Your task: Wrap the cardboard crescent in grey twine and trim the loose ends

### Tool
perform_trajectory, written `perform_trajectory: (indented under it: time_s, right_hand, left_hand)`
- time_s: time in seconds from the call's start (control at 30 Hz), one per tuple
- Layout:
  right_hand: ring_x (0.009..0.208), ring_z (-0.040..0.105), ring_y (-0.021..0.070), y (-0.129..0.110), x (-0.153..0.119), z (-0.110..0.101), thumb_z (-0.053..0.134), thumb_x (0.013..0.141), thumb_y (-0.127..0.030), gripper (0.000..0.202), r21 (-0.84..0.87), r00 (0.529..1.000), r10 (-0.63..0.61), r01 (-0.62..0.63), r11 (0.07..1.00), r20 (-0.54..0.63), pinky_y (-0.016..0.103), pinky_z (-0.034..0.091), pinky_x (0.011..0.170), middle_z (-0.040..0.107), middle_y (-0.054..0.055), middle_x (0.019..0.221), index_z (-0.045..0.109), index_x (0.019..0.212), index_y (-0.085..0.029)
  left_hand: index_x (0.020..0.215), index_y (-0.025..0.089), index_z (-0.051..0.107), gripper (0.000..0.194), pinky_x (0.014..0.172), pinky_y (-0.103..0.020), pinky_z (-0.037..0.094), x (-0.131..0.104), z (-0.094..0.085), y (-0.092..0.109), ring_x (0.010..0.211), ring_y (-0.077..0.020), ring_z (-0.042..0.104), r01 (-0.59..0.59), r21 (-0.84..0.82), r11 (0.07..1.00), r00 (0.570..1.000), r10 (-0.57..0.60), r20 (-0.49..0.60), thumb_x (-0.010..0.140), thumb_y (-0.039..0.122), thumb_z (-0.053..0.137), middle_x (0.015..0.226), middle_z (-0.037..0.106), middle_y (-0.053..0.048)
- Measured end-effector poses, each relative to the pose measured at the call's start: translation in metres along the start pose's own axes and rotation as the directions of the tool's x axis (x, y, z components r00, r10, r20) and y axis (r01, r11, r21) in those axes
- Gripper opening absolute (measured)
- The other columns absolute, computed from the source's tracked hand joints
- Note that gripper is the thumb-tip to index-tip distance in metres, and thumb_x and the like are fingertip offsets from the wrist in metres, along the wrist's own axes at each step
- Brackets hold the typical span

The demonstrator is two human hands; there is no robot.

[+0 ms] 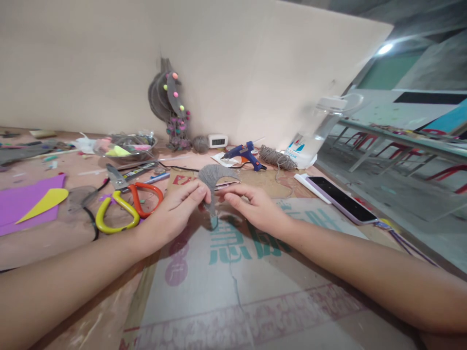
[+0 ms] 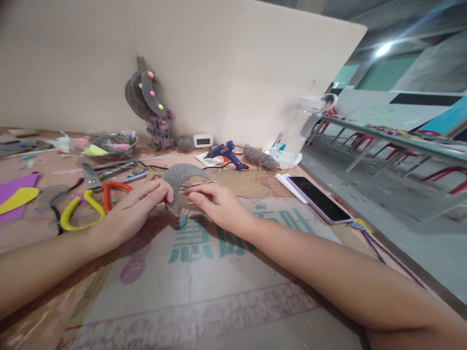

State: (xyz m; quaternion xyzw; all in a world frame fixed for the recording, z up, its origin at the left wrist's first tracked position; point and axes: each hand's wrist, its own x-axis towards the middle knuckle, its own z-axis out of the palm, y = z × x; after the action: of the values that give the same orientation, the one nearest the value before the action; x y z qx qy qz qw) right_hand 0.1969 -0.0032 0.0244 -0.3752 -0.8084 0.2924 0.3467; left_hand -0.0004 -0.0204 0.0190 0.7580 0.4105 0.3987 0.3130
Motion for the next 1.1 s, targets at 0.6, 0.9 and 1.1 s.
perform_trajectory:
  time_s: [0.6, 0.9, 1.1]
  right_hand:
    - [0.063, 0.056, 0.0121, 0.001, 0.005, -0.003, 0.053, 0.081, -0.037, 0.021, 0.189, 0.947, 0.296, -0.27, 0.944, -0.126, 0.025, 0.044, 0.064, 0.061, -0.001, 0.066, 0.055, 0.071, -0.018]
    - [0.072, 0.061, 0.015, -0.005, 0.0, -0.002, 0.048, 0.083, -0.042, 0.029, -0.025, 0.923, 0.362, -0.368, 0.93, -0.127, 0.028, 0.045, 0.074, 0.066, 0.001, 0.072, 0.059, 0.069, -0.019]
    - [0.066, 0.062, 0.0154, -0.013, 0.0, 0.002, 0.052, 0.082, -0.03, 0.026, -0.032, 0.956, 0.236, -0.245, 0.969, -0.175, 0.029, 0.049, 0.072, 0.064, 0.001, 0.063, 0.058, 0.059, -0.021]
  left_hand:
    - [0.086, 0.02, 0.072, 0.02, 0.062, -0.022, 0.048, 0.003, 0.003, -0.004, 0.071, -0.0136, 0.063, 0.183, -0.069, 0.981, 0.983, -0.182, 0.014, 0.08, 0.034, 0.058, 0.082, 0.073, -0.002]
    - [0.078, 0.018, 0.065, 0.037, 0.076, -0.027, 0.047, 0.003, 0.003, -0.002, 0.082, -0.0158, 0.061, 0.17, -0.05, 0.984, 0.981, -0.174, -0.089, 0.091, 0.039, 0.038, 0.084, 0.068, -0.003]
    - [0.094, 0.021, 0.063, 0.024, 0.085, -0.031, 0.044, 0.004, 0.003, -0.011, 0.094, -0.0164, 0.056, -0.038, 0.122, 0.992, 0.987, 0.057, -0.153, 0.086, 0.018, 0.041, 0.097, 0.061, -0.003]
